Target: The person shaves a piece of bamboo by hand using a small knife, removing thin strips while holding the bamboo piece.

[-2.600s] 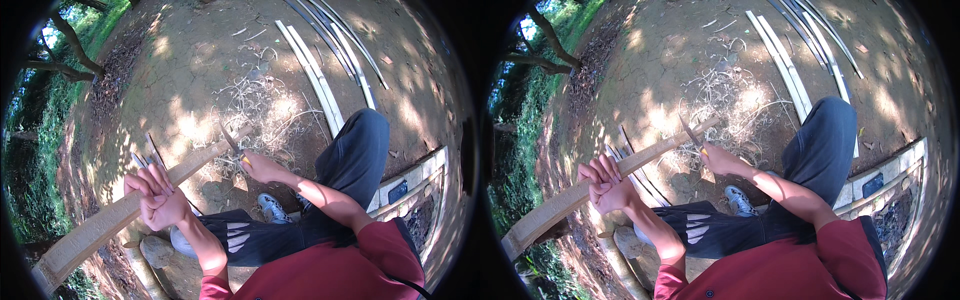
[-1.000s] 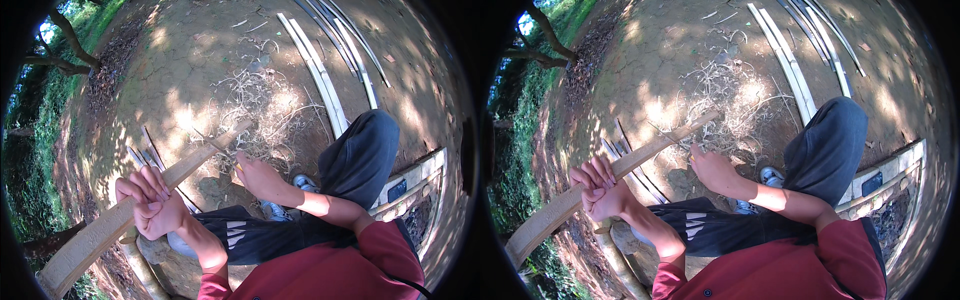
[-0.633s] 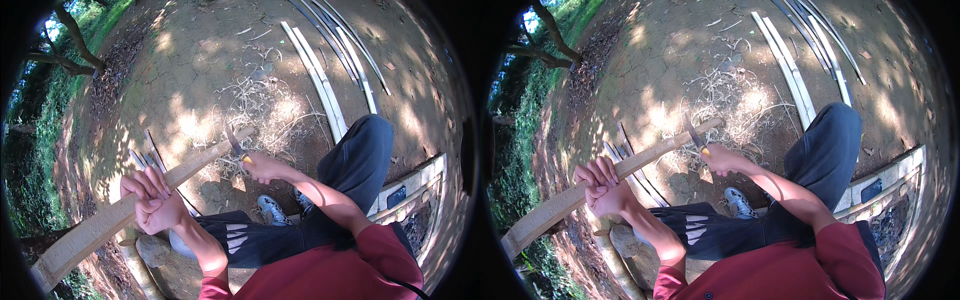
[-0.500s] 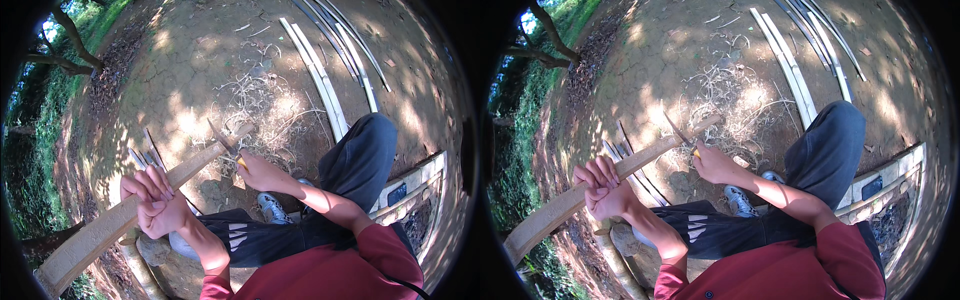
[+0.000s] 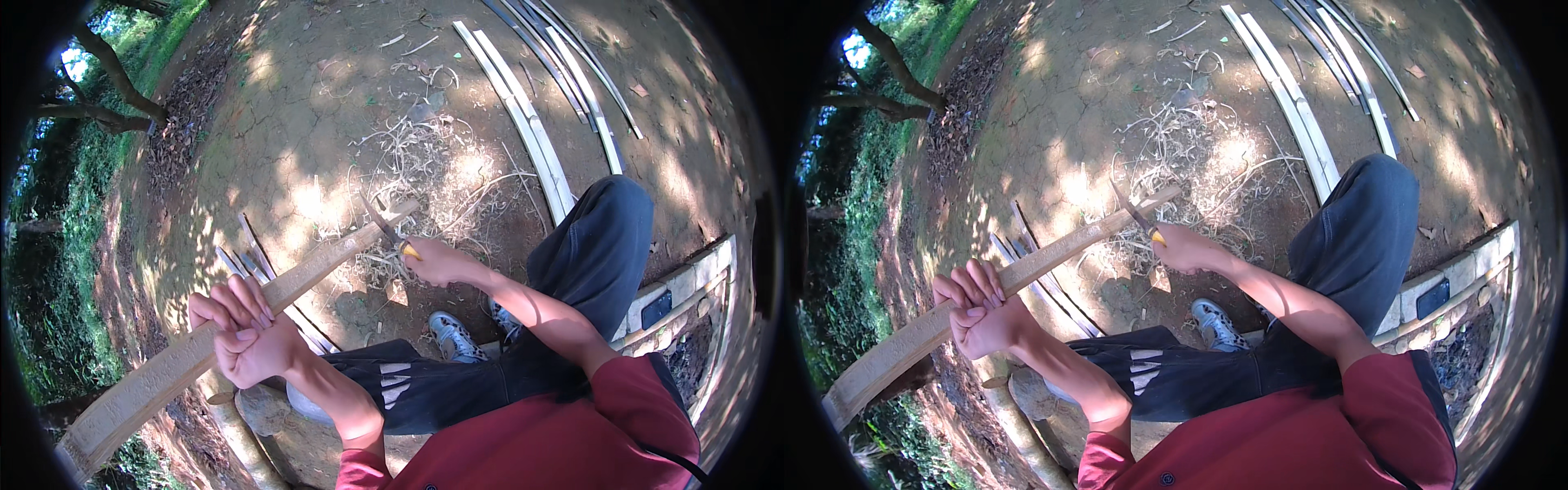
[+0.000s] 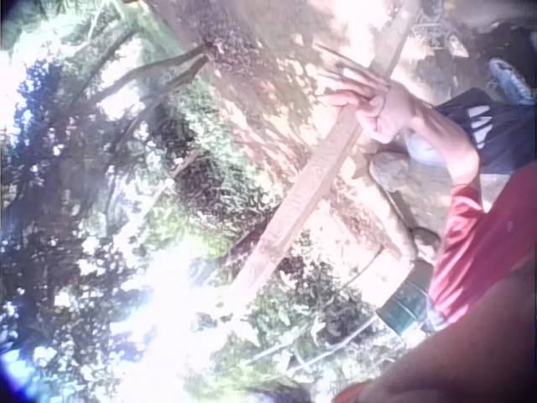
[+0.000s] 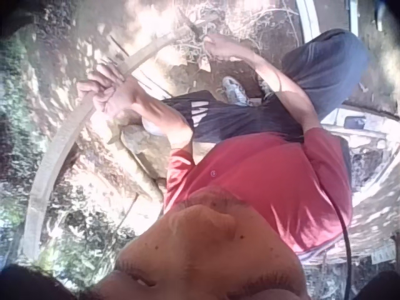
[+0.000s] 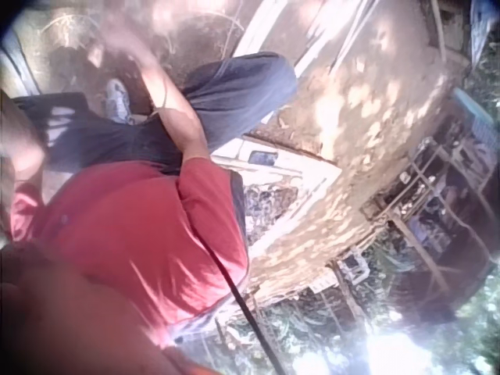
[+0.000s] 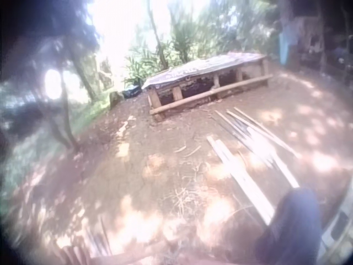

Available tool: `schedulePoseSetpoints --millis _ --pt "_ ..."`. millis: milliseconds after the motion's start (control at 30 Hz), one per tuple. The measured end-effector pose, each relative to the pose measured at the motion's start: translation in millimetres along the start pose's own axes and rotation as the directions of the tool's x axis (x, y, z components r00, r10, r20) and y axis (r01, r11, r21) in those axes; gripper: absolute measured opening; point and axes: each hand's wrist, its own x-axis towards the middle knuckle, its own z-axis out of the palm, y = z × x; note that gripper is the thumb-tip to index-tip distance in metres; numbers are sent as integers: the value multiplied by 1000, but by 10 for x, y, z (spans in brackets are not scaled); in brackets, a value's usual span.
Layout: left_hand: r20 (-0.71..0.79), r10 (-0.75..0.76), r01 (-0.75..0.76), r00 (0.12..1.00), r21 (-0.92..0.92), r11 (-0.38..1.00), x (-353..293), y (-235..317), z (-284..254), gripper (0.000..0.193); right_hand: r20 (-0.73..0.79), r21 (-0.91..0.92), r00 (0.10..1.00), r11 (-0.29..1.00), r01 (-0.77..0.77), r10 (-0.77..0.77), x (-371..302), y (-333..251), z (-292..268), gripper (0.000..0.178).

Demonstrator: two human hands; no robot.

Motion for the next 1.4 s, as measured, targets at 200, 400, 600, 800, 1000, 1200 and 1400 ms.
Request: schedulePoseSetpoints --millis 200,400,600,800,1000,1200,1400 --pt "-16 -3 2 1000 -57 998 -36 -49 51 22 -280 -176 908 946 272 -313 -355 -234 157 20" --pt "-33 -8 8 999 8 1000 -139 9 99 21 -221 -321 960 942 97 -174 -445 -329 276 24" --pt "4 -21 21 1000 29 999 -172 -16 212 20 -363 -426 931 885 -187 22 349 780 290 22" --pt "-1 -7 7 1000 -20 1000 -90 -23 111 19 -315 -220 947 975 -12 -59 17 397 -16 27" --pt "-2 5 -5 1000 30 1000 -112 15 36 18 -293 -152 925 967 204 -241 -243 0 190 31" --pt "13 -10 9 1000 37 999 -157 57 7 18 -225 -217 950 962 165 -214 -380 -227 314 32" --pt "-67 4 -4 998 5 1000 -13 45 -58 17 -167 -251 963 954 166 -211 -66 29 261 26"
